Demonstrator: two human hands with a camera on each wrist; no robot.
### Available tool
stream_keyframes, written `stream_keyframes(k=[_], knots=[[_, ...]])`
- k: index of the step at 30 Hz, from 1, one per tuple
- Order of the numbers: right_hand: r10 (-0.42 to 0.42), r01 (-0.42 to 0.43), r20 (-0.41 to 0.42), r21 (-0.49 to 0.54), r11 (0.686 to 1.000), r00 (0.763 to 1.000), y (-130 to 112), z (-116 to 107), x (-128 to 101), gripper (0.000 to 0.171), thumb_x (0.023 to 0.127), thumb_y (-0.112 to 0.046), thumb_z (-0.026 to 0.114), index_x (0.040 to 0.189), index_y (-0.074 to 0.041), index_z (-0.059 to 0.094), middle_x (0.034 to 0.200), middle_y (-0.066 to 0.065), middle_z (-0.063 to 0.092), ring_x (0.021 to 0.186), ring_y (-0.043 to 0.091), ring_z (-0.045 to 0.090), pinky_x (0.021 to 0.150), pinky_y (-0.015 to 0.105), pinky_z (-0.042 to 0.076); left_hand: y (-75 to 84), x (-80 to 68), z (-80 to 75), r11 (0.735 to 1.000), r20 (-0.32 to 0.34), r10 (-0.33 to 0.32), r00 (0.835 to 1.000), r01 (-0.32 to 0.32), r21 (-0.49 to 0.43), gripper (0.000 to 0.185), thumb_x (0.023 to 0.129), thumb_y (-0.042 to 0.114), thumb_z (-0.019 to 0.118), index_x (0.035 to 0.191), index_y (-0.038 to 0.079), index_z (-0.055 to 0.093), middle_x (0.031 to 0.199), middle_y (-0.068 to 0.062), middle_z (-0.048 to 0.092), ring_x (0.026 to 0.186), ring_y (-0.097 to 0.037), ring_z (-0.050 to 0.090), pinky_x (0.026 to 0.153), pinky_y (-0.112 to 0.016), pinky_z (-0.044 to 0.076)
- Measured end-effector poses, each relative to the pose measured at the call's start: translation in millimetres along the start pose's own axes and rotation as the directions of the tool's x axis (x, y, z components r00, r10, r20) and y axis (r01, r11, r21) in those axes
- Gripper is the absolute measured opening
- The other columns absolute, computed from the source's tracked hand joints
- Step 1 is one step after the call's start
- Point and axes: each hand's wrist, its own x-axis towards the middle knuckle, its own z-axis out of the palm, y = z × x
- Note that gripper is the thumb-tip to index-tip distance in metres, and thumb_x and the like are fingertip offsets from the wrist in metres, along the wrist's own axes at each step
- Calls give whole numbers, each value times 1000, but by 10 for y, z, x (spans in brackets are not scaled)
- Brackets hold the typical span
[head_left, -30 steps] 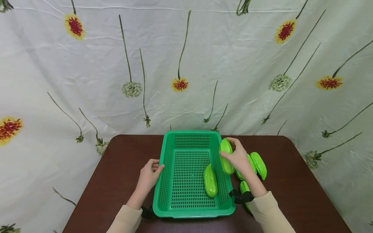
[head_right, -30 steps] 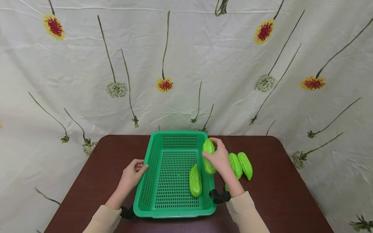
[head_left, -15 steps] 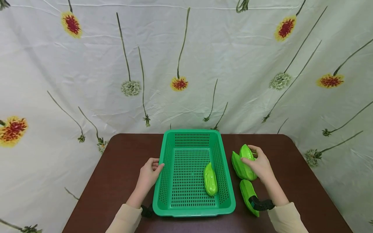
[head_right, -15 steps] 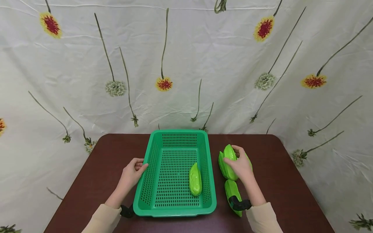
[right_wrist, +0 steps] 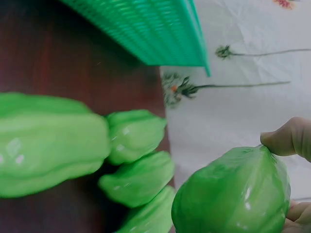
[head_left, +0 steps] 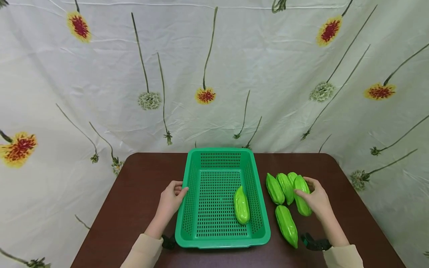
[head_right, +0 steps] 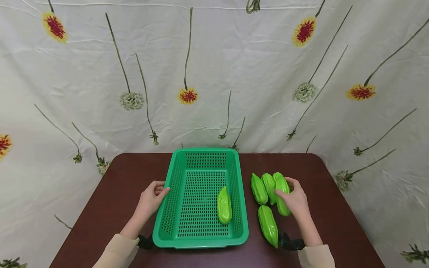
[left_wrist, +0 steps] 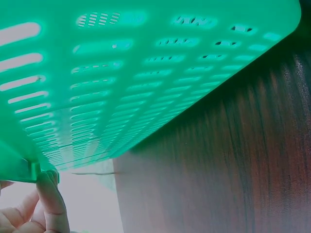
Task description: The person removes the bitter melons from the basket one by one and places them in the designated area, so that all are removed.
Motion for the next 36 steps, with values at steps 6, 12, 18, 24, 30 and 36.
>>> stream_keyframes(k=[6,12,18,24,30,36], knots=[[31,-31,9,-23,999,999,215,12,-35,70,95,-20,64,148,7,28,145,32,36,131,46,39,102,58,38,10,1,-9,1000,-2,-2,1000,2,1,34,96,17,65,123,-3,59,103,-17,64,93,-28,63,71,-35,52],[45,-44,19,-55,998,999,405,72,-83,72,93,-25,66,147,8,30,143,34,38,129,47,41,100,59,40,16,-10,-10,1000,-2,-4,1000,4,-2,34,96,17,65,123,-3,59,103,-16,64,93,-27,63,72,-35,52],[92,-88,51,-72,994,995,568,138,-87,76,92,-29,66,147,8,29,144,36,35,131,50,38,100,61,39,19,-9,-14,1000,0,-8,1000,8,-10,33,96,16,65,123,-3,59,104,-17,64,94,-28,62,72,-35,53],[107,-101,60,-95,990,992,656,213,-88,77,91,-31,69,144,10,32,142,38,38,127,51,42,98,60,41,10,-6,-12,1000,-8,1,1000,-1,1,34,96,17,65,122,-3,59,103,-17,64,94,-29,63,75,-40,54],[99,-92,64,-106,990,993,737,278,-101,74,89,-26,70,143,10,35,139,38,42,125,50,44,97,59,42,-4,-7,-7,1000,-9,1,1000,-1,2,34,96,17,65,122,-3,59,103,-17,64,94,-28,62,75,-40,54],[88,-81,63,-107,991,994,758,322,-115,70,90,-25,69,142,9,38,137,37,46,123,49,47,95,58,43,-10,-10,-5,1000,-3,1,1000,-1,-3,34,96,18,65,123,-2,59,103,-16,64,93,-27,62,72,-35,52]])
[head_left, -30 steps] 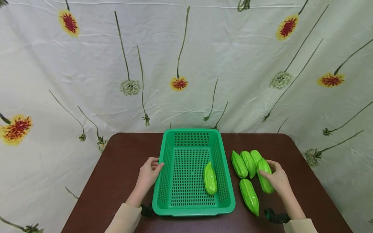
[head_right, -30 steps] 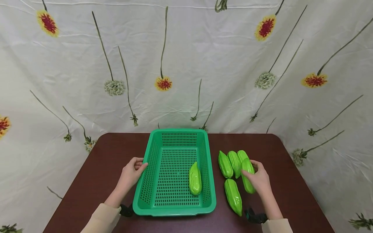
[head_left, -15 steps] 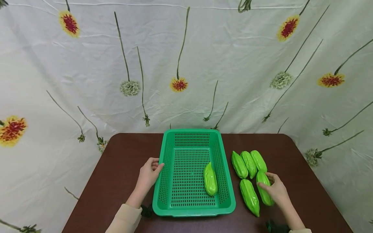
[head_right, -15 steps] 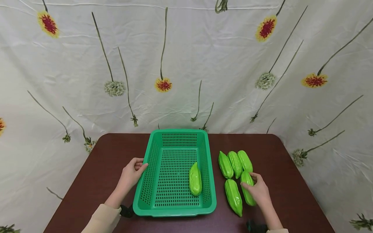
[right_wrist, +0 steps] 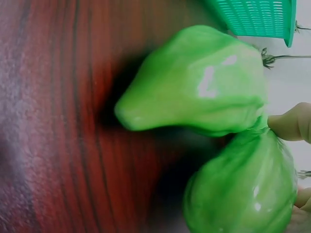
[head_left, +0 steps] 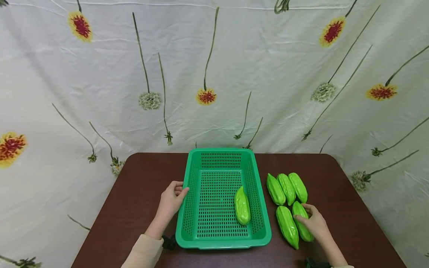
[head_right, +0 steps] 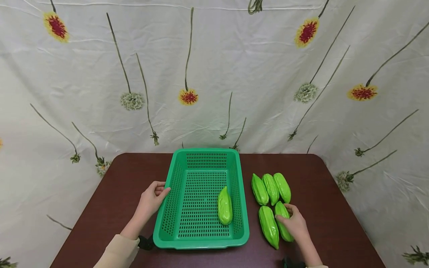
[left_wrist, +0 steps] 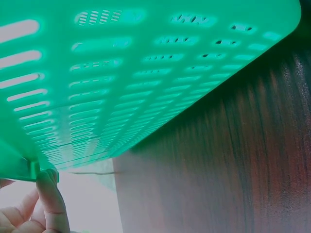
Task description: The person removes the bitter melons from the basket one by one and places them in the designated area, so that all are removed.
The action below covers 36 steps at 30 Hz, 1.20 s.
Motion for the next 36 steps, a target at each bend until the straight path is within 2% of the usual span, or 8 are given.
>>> stream_keyframes(k=[11,24,31,36], knots=[[31,-31,20,4,1000,999,35,75,9,64,95,-28,63,143,7,39,140,35,44,125,49,45,96,60,42,-6,-7,10,1000,1,-6,1000,6,-3,35,96,18,65,123,-3,59,105,-17,63,94,-28,62,73,-38,54],[15,-16,32,15,1000,999,19,55,-5,62,97,-31,59,144,5,40,142,34,43,127,50,43,98,60,42,-11,1,18,1000,-8,8,1000,-8,2,34,96,17,66,122,-3,59,102,-16,64,92,-27,62,71,-35,52],[23,-23,-5,54,998,1000,-77,-9,-20,62,100,-38,56,144,3,40,145,32,42,132,47,43,100,57,44,-7,-2,16,1000,-4,-2,1000,2,-4,33,96,17,66,122,-2,59,102,-15,63,92,-26,62,71,-32,50],[-9,12,-40,74,997,999,-204,-84,-27,63,101,-40,53,145,3,39,146,30,42,132,45,45,101,56,44,1,-6,11,1000,-2,-5,1000,5,-6,34,96,17,66,122,-3,59,103,-16,63,93,-27,62,72,-35,52]])
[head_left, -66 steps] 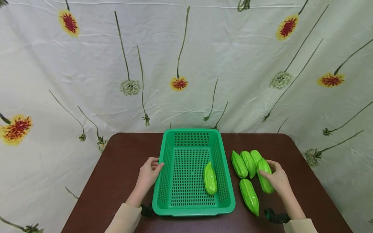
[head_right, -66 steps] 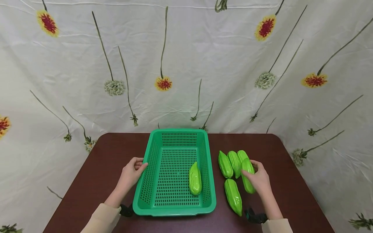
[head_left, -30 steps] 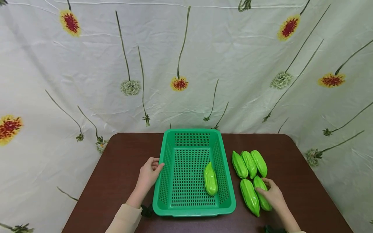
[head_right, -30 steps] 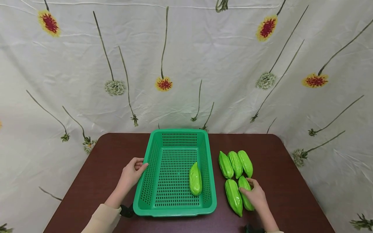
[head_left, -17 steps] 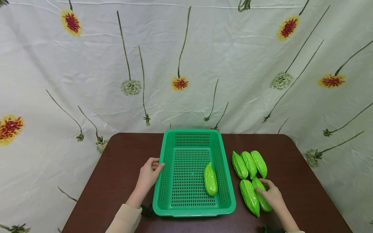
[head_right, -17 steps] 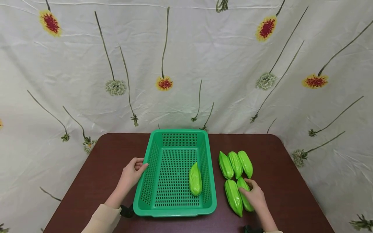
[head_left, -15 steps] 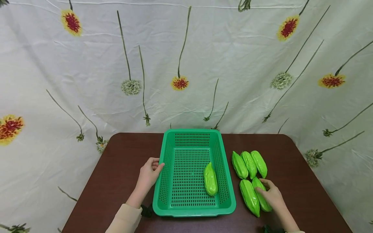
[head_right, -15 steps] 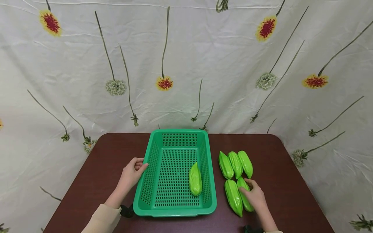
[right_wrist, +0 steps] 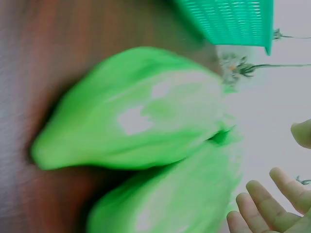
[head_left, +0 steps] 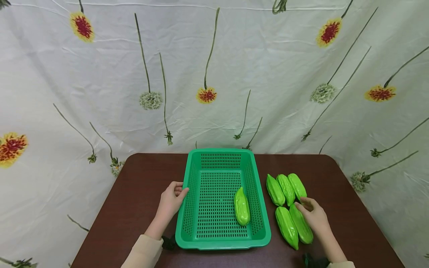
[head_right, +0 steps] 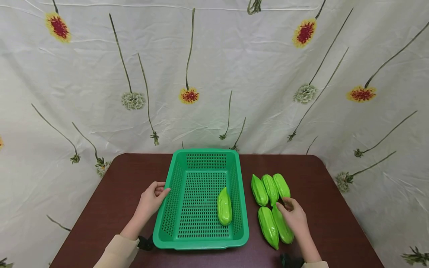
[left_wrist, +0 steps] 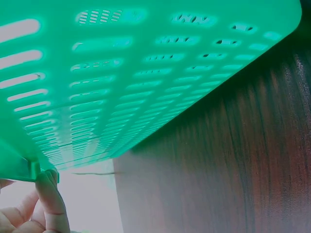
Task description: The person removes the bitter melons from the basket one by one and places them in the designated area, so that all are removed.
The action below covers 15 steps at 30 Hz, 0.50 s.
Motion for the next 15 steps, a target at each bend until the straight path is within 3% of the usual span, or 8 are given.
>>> stream_keyframes(k=[6,15], knots=[[-72,73,-37,40,997,997,-233,-44,23,63,100,-44,53,145,-1,41,146,25,45,132,40,47,101,53,45,5,-6,-12,1000,5,-6,1000,6,1,34,96,17,65,123,-3,59,104,-17,63,94,-28,62,72,-36,53],[-163,164,-25,121,979,986,-768,40,103,57,100,-37,57,144,-3,43,147,21,45,136,37,43,108,51,41,0,-1,-7,1000,4,7,1000,-7,0,34,96,17,65,123,-3,59,104,-17,63,93,-28,63,71,-37,53]])
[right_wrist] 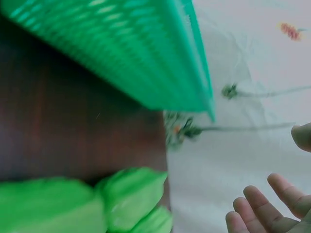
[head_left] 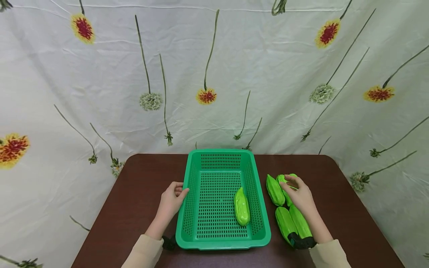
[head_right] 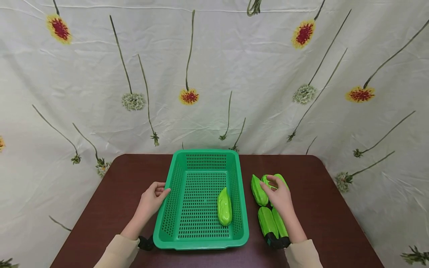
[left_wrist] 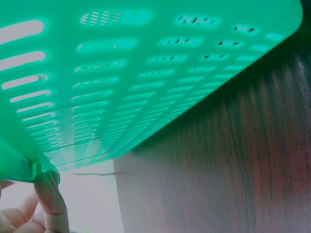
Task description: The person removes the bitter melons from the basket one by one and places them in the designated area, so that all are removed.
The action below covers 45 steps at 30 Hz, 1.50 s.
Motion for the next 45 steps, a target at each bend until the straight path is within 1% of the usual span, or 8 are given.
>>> stream_keyframes(k=[7,17,24,27,33,37,43,45], knots=[[-76,74,26,64,995,997,-306,168,73,54,100,-32,59,142,-2,44,145,20,46,136,36,44,111,47,40,1,0,5,1000,4,-6,1000,6,-6,34,96,17,65,122,-3,59,104,-17,63,93,-27,62,71,-35,52],[-125,119,65,97,988,990,-526,504,89,54,96,-30,66,140,-4,48,142,19,51,131,35,49,109,47,42,4,3,-3,1000,1,-7,1000,7,-6,33,96,16,65,122,-3,59,103,-16,63,92,-27,62,70,-33,52],[-115,112,83,36,993,990,-570,783,59,58,92,-31,71,140,-5,50,141,17,53,128,35,51,104,49,45,4,9,-6,1000,-2,-9,1000,9,-8,33,96,16,66,122,-3,59,103,-16,64,92,-27,62,71,-34,52],[-117,115,75,32,993,990,-589,874,70,58,91,-28,72,139,-4,50,139,17,54,127,35,52,103,49,46,8,11,-6,1000,0,-9,1000,9,-11,33,96,16,66,122,-3,59,102,-16,63,92,-27,62,71,-34,52],[-138,137,61,14,990,989,-657,1011,108,57,92,-27,71,138,-1,51,138,19,55,126,37,52,101,51,47,12,7,-6,1000,-2,-10,1000,10,-13,33,96,16,65,121,-4,59,103,-18,63,92,-28,62,72,-38,54],[-119,120,62,-8,993,991,-675,1092,96,59,91,-27,71,139,-1,49,138,19,54,126,38,52,98,52,48,8,10,-1,1000,0,-6,1000,6,-14,33,96,17,65,121,-4,59,103,-18,63,92,-28,62,73,-38,54],[-123,127,57,-57,990,991,-664,1219,87,61,91,-27,71,139,2,48,136,23,53,122,40,53,93,53,50,-4,18,-3,1000,-2,-6,1000,6,-14,33,96,17,65,122,-3,59,103,-17,63,91,-27,62,72,-37,53],[-100,104,59,-69,992,993,-660,1258,89,63,90,-27,72,140,3,46,135,24,53,121,40,53,93,53,49,-6,18,-7,1000,-3,-7,1000,7,-13,33,96,17,65,121,-3,59,103,-17,63,91,-27,62,72,-37,53]])
